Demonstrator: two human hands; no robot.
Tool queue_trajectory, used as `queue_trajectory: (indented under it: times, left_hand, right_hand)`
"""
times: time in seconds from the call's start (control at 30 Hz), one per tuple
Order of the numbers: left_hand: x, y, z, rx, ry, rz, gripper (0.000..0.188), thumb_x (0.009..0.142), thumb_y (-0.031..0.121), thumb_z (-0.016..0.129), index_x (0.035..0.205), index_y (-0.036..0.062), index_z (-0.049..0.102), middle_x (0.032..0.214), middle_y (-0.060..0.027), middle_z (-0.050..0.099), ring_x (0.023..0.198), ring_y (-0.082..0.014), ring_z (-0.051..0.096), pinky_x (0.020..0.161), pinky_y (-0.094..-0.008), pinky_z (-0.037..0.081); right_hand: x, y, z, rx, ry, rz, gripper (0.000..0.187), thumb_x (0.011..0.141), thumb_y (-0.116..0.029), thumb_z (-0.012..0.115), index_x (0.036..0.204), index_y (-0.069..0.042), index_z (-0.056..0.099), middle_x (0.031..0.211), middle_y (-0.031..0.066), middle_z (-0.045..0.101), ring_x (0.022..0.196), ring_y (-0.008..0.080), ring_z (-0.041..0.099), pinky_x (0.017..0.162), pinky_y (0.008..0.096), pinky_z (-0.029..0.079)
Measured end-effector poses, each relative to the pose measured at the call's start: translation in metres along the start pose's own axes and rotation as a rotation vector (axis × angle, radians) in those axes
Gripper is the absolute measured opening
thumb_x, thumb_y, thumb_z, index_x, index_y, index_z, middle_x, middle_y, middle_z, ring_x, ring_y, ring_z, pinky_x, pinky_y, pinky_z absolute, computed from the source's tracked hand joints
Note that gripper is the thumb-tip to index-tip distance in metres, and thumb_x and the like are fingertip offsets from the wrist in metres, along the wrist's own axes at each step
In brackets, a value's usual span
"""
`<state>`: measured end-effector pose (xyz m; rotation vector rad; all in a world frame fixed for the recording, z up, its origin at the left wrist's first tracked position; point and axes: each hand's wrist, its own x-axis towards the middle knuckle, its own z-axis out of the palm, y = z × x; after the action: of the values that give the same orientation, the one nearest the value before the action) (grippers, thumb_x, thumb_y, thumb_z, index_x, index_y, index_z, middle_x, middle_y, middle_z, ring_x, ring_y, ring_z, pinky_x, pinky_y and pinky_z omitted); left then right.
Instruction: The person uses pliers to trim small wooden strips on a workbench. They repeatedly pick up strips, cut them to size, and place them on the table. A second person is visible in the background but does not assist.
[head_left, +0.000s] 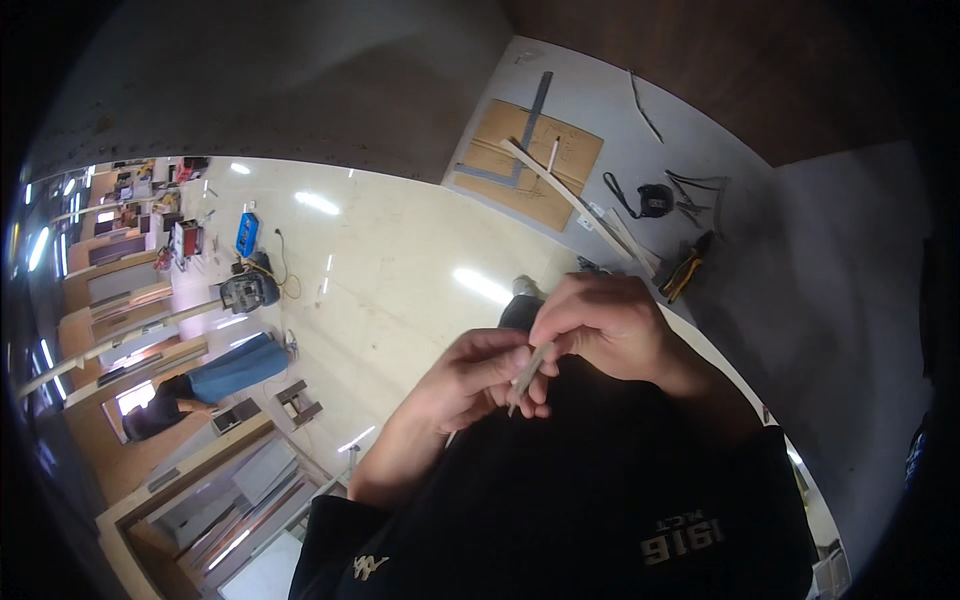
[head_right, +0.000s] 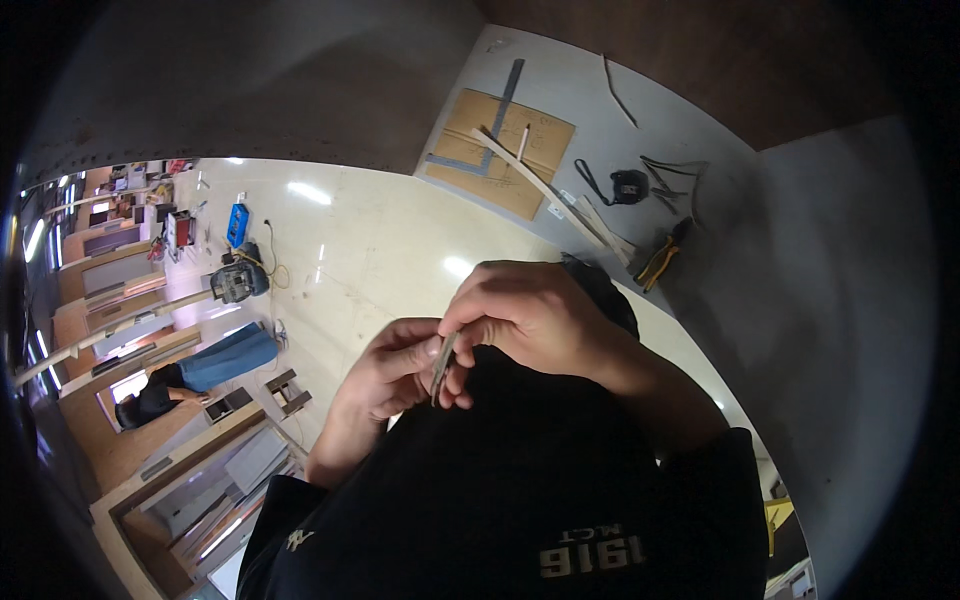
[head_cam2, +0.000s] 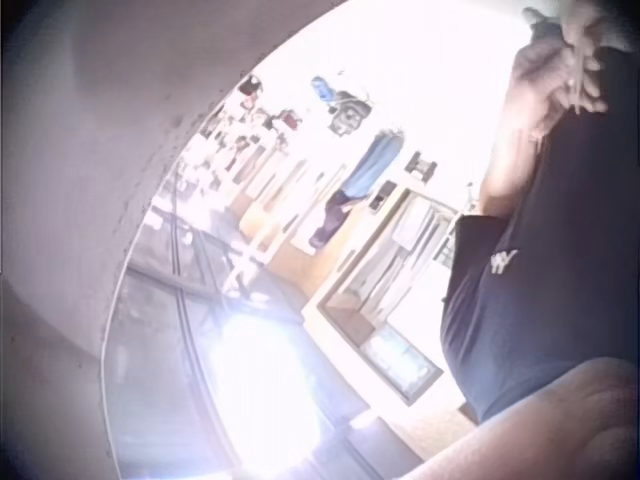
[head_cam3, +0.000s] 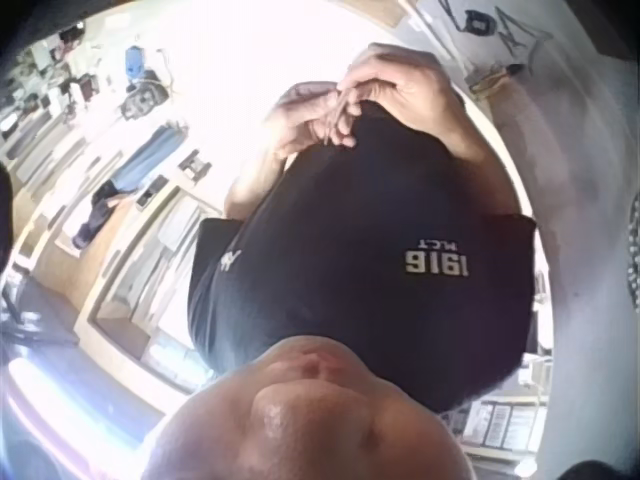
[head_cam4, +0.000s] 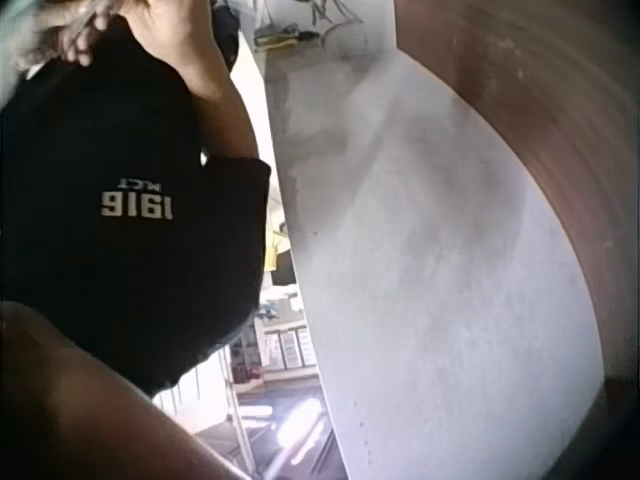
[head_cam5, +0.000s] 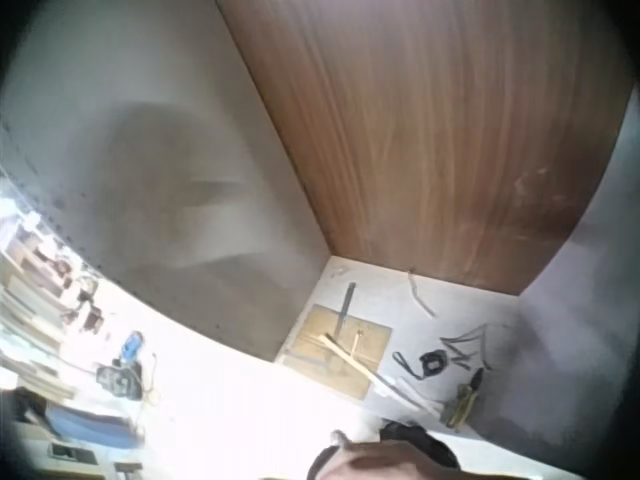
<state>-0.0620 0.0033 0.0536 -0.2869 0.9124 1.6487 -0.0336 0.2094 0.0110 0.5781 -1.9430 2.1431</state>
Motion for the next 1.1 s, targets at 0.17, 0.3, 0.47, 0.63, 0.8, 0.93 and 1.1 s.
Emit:
queue_trajectory:
  times: [0.17,0.3,0.47,0.63,0.8,0.93,1.1]
  left_hand:
    - [0.004,-0.012,-0.005,0.598,0.189,0.287,0.041,0.092,0.026,0.064,0.113,-0.0091,0.06,0.096,-0.0154,0.068,0.09,-0.022,0.066,0.084,-0.0322,0.052]
    - [0.012,-0.02,-0.012,0.479,0.259,0.245,0.025,0.09,0.008,0.065,0.111,-0.0049,0.064,0.098,-0.014,0.069,0.091,-0.0189,0.066,0.084,-0.0301,0.054]
    - [0.012,-0.029,-0.027,0.147,0.227,0.101,0.029,0.086,0.011,0.07,0.11,-0.0035,0.066,0.098,-0.017,0.07,0.084,-0.0204,0.069,0.077,-0.0311,0.056]
    - [0.014,-0.034,-0.026,0.063,0.243,0.113,0.03,0.085,0.014,0.071,0.108,-0.0034,0.067,0.095,-0.017,0.07,0.081,-0.0203,0.068,0.075,-0.0296,0.055]
    - [0.011,-0.038,-0.025,0.271,0.316,0.294,0.028,0.083,0.011,0.072,0.106,-0.0044,0.067,0.094,-0.0162,0.071,0.082,-0.0216,0.069,0.077,-0.0304,0.055]
    - [0.015,-0.033,-0.017,1.116,0.653,0.583,0.028,0.081,0.009,0.074,0.106,-0.0032,0.067,0.092,-0.015,0.071,0.082,-0.0223,0.069,0.075,-0.0307,0.054]
    - [0.028,-0.032,-0.006,1.265,0.737,0.639,0.032,0.078,0.013,0.078,0.104,-0.0017,0.067,0.093,-0.0146,0.07,0.081,-0.024,0.068,0.071,-0.0304,0.054]
  right_hand:
    - [-0.013,0.016,0.006,-0.175,0.007,-0.025,0.025,0.069,0.01,0.072,0.088,-0.005,0.066,0.082,0.0047,0.066,0.069,0.0168,0.064,0.058,0.0266,0.052]
    - [-0.018,0.03,0.004,-0.232,-0.003,-0.065,0.022,0.07,0.004,0.075,0.089,-0.006,0.069,0.084,0.0032,0.067,0.071,0.0159,0.064,0.06,0.0273,0.052]
    - [-0.018,0.04,0.007,-0.235,-0.01,-0.111,0.022,0.071,-0.002,0.076,0.091,-0.006,0.072,0.088,0.0032,0.069,0.074,0.0157,0.064,0.062,0.0273,0.052]
    - [-0.018,0.047,0.011,-0.242,0.008,-0.139,0.024,0.071,-0.004,0.076,0.094,-0.006,0.072,0.089,0.0035,0.069,0.075,0.0162,0.064,0.062,0.0266,0.052]
    - [-0.015,0.043,0.012,-0.162,-0.015,-0.068,0.031,0.071,-0.007,0.078,0.101,-0.006,0.072,0.098,0.007,0.07,0.081,0.0192,0.065,0.069,0.0298,0.052]
    - [-0.019,0.046,0.019,-0.136,0.022,0.004,0.033,0.071,-0.008,0.079,0.103,-0.005,0.072,0.105,0.0094,0.069,0.087,0.022,0.066,0.076,0.0324,0.052]
    - [-0.019,0.049,0.021,-0.225,0.157,0.009,0.029,0.071,-0.009,0.081,0.098,-0.005,0.072,0.093,0.0042,0.072,0.083,0.0191,0.067,0.071,0.0291,0.055]
